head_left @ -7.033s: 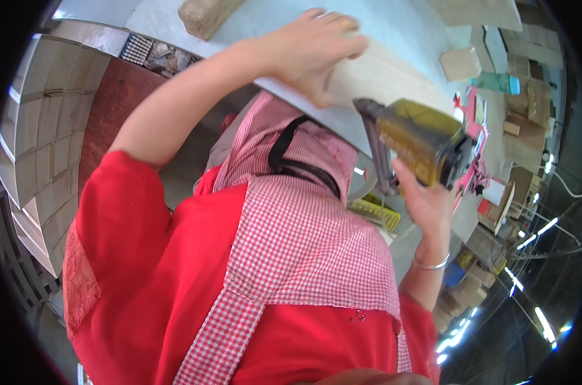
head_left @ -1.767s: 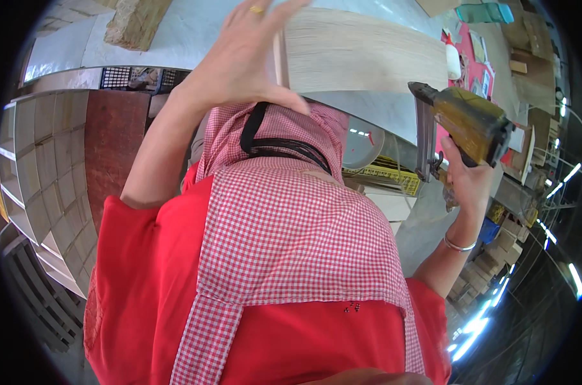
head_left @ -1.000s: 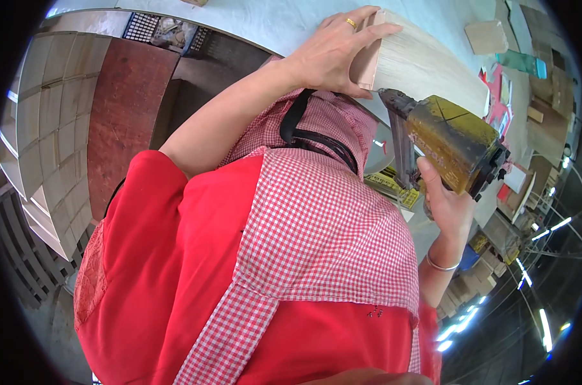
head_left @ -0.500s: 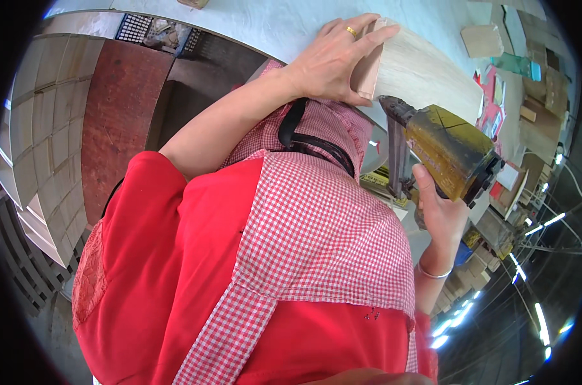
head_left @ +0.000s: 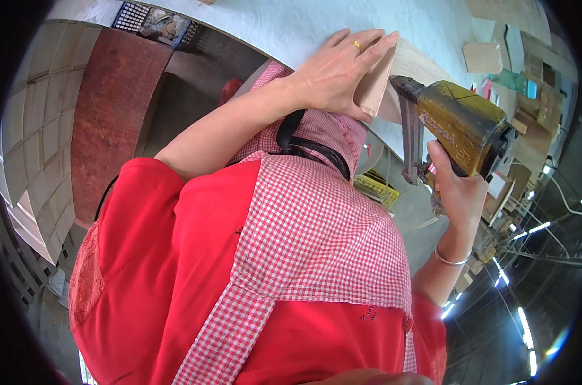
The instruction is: Assembling wooden boxes by applying wood glue and using a pneumatic nail gun to join pre-cut boards.
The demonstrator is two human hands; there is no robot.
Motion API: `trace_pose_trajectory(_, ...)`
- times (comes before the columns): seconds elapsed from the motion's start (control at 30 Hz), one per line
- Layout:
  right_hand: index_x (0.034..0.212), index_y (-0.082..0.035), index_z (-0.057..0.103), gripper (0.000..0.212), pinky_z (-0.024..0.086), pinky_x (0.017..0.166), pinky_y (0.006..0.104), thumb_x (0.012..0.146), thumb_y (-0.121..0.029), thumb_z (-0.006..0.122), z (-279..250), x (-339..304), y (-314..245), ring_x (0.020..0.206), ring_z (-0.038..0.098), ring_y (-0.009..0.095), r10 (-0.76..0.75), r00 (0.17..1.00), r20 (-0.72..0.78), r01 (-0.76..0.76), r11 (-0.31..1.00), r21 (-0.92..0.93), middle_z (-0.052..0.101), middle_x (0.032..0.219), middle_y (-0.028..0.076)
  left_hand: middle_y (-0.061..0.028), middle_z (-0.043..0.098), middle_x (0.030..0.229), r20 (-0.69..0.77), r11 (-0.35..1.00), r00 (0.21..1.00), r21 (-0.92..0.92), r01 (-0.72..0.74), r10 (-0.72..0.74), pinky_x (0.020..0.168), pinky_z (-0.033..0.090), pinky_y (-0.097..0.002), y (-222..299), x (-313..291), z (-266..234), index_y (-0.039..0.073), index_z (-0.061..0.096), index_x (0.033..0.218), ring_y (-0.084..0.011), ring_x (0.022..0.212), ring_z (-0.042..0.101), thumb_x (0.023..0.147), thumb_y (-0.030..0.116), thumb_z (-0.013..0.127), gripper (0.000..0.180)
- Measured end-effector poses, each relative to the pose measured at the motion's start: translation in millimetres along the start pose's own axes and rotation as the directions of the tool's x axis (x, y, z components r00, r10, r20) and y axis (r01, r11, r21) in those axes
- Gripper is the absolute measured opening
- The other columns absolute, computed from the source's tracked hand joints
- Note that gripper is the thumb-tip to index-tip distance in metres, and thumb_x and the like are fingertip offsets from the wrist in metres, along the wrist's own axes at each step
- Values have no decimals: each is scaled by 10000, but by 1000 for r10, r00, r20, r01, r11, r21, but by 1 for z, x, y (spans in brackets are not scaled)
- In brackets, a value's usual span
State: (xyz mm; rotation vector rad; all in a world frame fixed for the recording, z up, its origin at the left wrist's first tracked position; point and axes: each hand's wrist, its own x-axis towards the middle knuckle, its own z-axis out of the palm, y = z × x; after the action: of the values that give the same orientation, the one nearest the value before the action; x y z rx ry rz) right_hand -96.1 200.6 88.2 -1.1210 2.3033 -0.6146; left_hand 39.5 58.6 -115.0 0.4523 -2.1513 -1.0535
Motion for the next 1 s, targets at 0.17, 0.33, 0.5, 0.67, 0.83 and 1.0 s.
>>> trace_pose_trajectory(0.17, 1047, -15, 688, 336, 425, 608, 235, 844, -253, 812, -4, 3, 7, 694, 560, 72, -40, 999, -21, 38, 996, -80, 657, 840, 8, -192, 332, 1517, 8, 1000, 1000, 8, 5, -5, 1157, 285, -570, 1, 2, 1, 90, 126, 1563, -365, 1365, 397, 478, 367, 946, 1388)
trace_pose_trajectory(0.33, 987, -39, 718, 317, 382, 459, 204, 850, -309, 810, -8, 3, 8, 527, 509, 29, -112, 994, 1, 110, 974, -199, 630, 703, -34, -190, 339, 1512, -7, 1000, 1000, 4, 2, -1, 1155, 287, -575, 3, 1, 1, 87, 124, 1563, -358, 1363, 401, 472, 372, 945, 1394)
trace_pose_trajectory(0.5, 986, -34, 707, 289, 379, 454, 201, 856, -273, 804, -6, 4, -2, 522, 512, 31, 47, 999, -18, -50, 985, -164, 624, 691, -31, -197, 344, 1507, -15, 1000, 1000, 19, -12, 12, 1154, 287, -580, 2, 1, 0, 80, 123, 1562, -363, 1364, 398, 476, 383, 943, 1394)
trace_pose_trajectory(0.67, 952, -13, 687, 245, 360, 439, 208, 868, -222, 785, -11, -6, 9, 496, 487, 37, -14, 988, -156, 6, 998, -55, 589, 645, -23, -227, 355, 1491, -18, 1000, 1000, -13, -8, 7, 1153, 308, -550, 0, -1, -2, 59, 118, 1558, -399, 1362, 388, 511, 377, 939, 1368)
trace_pose_trajectory(0.83, 942, 7, 668, 180, 368, 452, 235, 890, -148, 743, -51, -38, 52, 465, 458, 62, 247, 843, -477, -177, 966, 188, 566, 635, -14, -246, 390, 1468, -15, 891, 938, -317, 325, -347, 1143, 339, -495, 23, -7, -46, 35, 106, 1557, -390, 1353, 411, 615, 357, 915, 1283)
trace_pose_trajectory(1.0, 1196, 60, 561, 356, 471, 605, 298, 918, -129, 678, -78, -54, 179, 621, 566, 136, 161, 829, -535, -149, 987, 67, 634, 867, 75, -282, 430, 1430, 261, 330, 613, -656, 679, -745, 1119, 378, -455, 41, -38, -106, 16, 149, 1550, -361, 1317, 470, 786, 477, 785, 1096)
